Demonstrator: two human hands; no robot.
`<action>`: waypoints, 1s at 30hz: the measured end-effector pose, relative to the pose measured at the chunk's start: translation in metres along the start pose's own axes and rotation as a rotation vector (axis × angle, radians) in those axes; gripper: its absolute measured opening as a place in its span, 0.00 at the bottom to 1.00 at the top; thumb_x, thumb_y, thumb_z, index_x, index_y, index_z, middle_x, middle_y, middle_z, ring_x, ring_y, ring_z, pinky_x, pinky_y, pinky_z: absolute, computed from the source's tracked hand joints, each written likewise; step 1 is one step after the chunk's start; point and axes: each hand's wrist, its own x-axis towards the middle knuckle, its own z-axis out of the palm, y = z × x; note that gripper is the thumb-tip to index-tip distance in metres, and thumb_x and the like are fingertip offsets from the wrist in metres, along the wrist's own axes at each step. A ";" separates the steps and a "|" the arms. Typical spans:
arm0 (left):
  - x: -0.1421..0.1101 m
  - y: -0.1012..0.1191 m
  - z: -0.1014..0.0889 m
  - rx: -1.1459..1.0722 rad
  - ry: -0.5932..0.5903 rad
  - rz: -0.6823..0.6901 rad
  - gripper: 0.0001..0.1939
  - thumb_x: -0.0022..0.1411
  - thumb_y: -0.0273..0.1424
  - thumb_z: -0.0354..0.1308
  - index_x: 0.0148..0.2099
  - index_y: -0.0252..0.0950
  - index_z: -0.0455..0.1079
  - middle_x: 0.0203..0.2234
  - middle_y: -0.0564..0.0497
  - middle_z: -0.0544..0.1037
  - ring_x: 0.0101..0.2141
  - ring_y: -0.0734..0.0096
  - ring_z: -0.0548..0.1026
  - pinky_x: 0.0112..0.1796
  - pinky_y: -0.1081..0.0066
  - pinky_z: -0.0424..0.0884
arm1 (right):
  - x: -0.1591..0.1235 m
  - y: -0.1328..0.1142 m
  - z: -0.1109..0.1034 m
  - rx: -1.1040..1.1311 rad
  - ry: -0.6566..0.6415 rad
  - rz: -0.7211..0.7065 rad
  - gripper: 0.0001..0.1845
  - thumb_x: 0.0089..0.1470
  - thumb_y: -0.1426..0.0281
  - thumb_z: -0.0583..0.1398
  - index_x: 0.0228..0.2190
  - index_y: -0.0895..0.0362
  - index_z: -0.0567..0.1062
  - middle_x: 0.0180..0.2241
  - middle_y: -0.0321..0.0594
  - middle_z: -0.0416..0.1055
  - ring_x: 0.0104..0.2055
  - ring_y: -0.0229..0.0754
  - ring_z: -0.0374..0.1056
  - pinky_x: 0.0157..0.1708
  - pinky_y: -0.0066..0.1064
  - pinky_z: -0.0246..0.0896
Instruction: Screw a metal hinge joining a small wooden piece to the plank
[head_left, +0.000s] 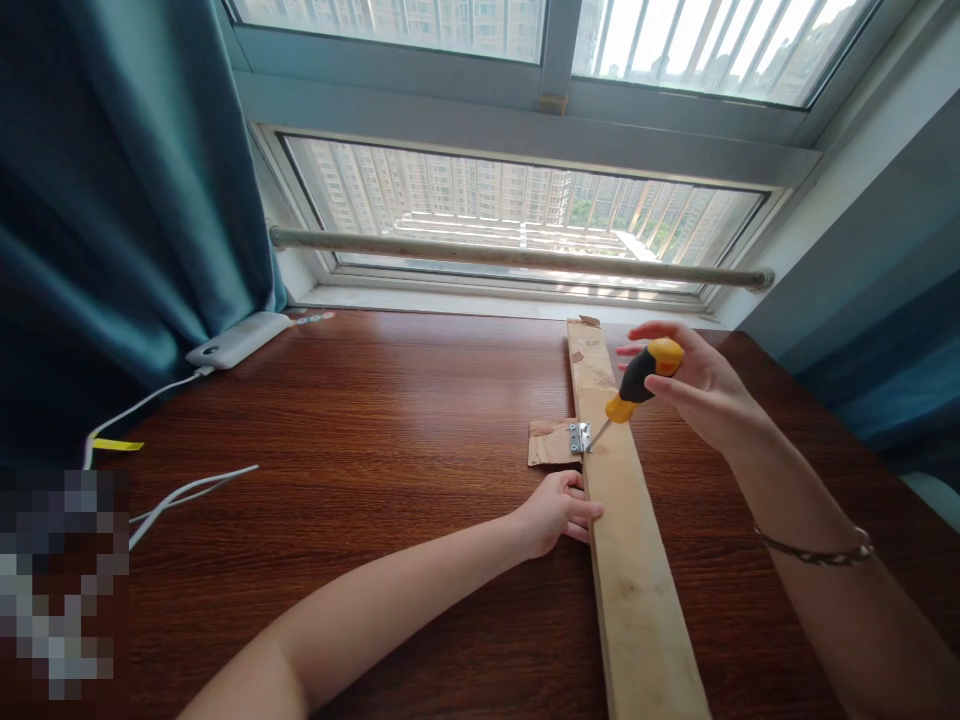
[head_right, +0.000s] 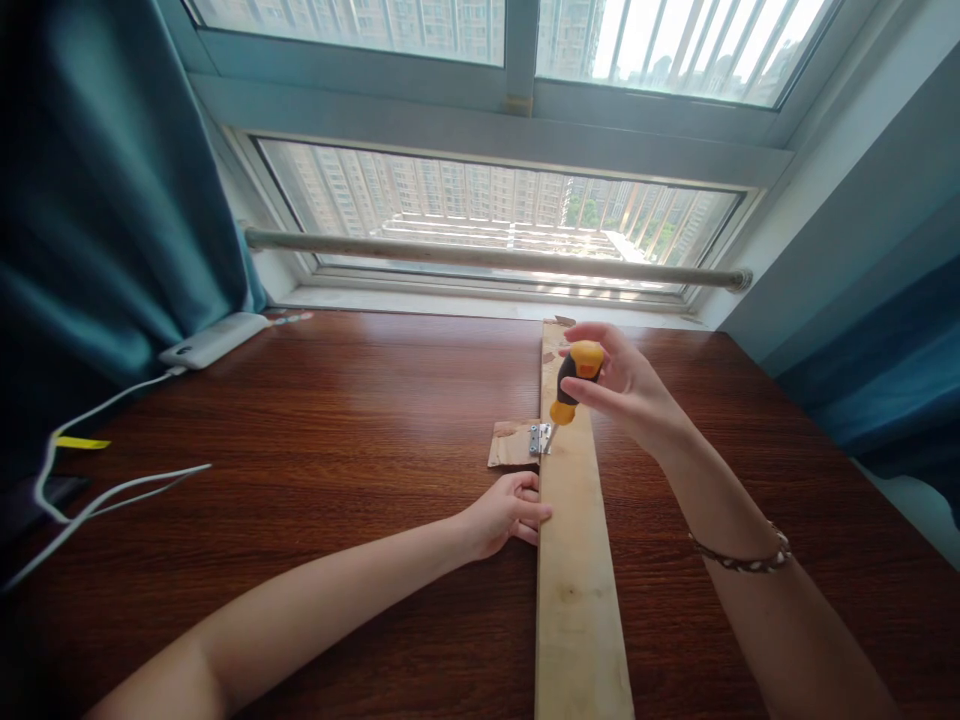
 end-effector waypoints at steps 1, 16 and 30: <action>0.000 0.000 0.000 -0.002 0.000 -0.002 0.26 0.33 0.33 0.68 0.34 0.33 0.59 0.30 0.46 0.74 0.28 0.64 0.74 0.27 0.66 0.70 | 0.000 -0.001 -0.002 0.077 -0.071 0.029 0.27 0.42 0.62 0.64 0.45 0.50 0.66 0.40 0.40 0.69 0.43 0.46 0.66 0.42 0.39 0.64; 0.000 0.001 0.002 0.010 0.005 -0.011 0.28 0.31 0.34 0.69 0.34 0.33 0.60 0.28 0.47 0.73 0.27 0.64 0.74 0.27 0.66 0.70 | 0.000 0.004 -0.003 -0.172 0.020 -0.041 0.21 0.37 0.66 0.67 0.36 0.53 0.69 0.42 0.41 0.66 0.45 0.47 0.64 0.43 0.39 0.63; -0.002 0.002 0.003 0.026 0.008 -0.005 0.27 0.32 0.35 0.68 0.34 0.33 0.60 0.29 0.46 0.74 0.27 0.65 0.74 0.26 0.67 0.70 | -0.001 0.015 -0.003 -0.216 0.193 -0.045 0.32 0.26 0.68 0.71 0.38 0.53 0.69 0.31 0.35 0.67 0.34 0.42 0.66 0.34 0.32 0.65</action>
